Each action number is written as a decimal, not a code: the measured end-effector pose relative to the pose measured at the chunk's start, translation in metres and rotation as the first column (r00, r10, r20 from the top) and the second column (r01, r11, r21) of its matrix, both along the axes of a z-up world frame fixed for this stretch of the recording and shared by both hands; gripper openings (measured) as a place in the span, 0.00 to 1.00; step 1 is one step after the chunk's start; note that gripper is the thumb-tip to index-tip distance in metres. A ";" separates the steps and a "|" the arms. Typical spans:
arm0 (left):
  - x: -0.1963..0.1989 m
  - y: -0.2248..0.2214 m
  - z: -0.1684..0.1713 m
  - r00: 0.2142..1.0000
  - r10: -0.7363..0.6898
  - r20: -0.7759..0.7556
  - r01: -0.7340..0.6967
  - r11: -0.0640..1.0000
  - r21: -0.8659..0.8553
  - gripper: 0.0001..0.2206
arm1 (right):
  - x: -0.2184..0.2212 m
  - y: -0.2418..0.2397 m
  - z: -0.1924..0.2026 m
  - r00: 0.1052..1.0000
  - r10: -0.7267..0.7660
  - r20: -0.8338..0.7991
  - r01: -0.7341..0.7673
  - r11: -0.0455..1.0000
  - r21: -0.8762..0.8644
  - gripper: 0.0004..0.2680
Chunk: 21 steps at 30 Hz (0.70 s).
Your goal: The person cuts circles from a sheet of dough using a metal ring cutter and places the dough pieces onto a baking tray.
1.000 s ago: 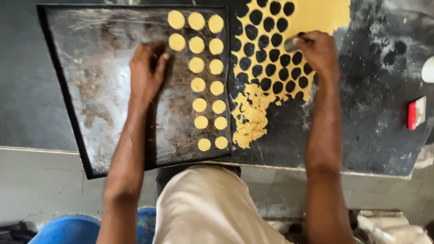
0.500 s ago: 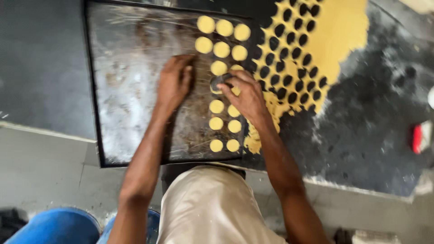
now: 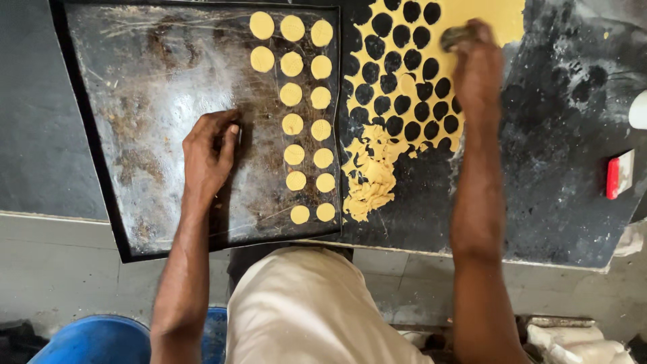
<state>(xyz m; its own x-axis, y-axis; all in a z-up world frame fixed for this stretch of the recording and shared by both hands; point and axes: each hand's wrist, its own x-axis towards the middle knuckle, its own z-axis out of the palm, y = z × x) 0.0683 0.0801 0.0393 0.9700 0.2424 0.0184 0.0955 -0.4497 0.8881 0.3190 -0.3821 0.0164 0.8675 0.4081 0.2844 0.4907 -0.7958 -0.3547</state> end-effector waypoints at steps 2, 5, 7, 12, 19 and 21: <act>-0.001 -0.002 -0.002 1.000 0.008 -0.024 -0.008 1.000 -0.011 0.11 | 0.008 0.007 -0.005 1.000 -0.024 0.020 0.026 0.994 -0.110 0.04; -0.006 -0.004 -0.002 0.999 0.022 -0.030 -0.023 1.000 -0.016 0.10 | 0.032 0.013 0.007 0.972 -0.072 -0.222 0.043 0.990 -0.136 0.03; 0.000 -0.003 -0.006 0.999 -0.002 0.038 0.002 1.000 -0.012 0.10 | 0.041 0.003 0.029 0.895 -0.183 -0.408 0.133 0.980 -0.147 0.05; 0.003 0.005 -0.016 0.999 -0.010 0.045 0.010 1.000 -0.004 0.11 | 0.023 0.040 0.060 0.925 -0.016 -0.379 -0.031 0.993 -0.116 0.11; 0.033 -0.004 -0.047 0.981 0.007 0.195 -0.024 0.996 0.085 0.19 | -0.101 0.242 0.008 0.915 0.301 0.271 -0.320 0.947 0.030 0.14; 0.042 -0.013 -0.057 0.987 -0.018 0.162 -0.001 0.993 0.114 0.20 | -0.109 0.275 0.007 0.952 0.267 0.147 -0.293 0.935 0.201 0.14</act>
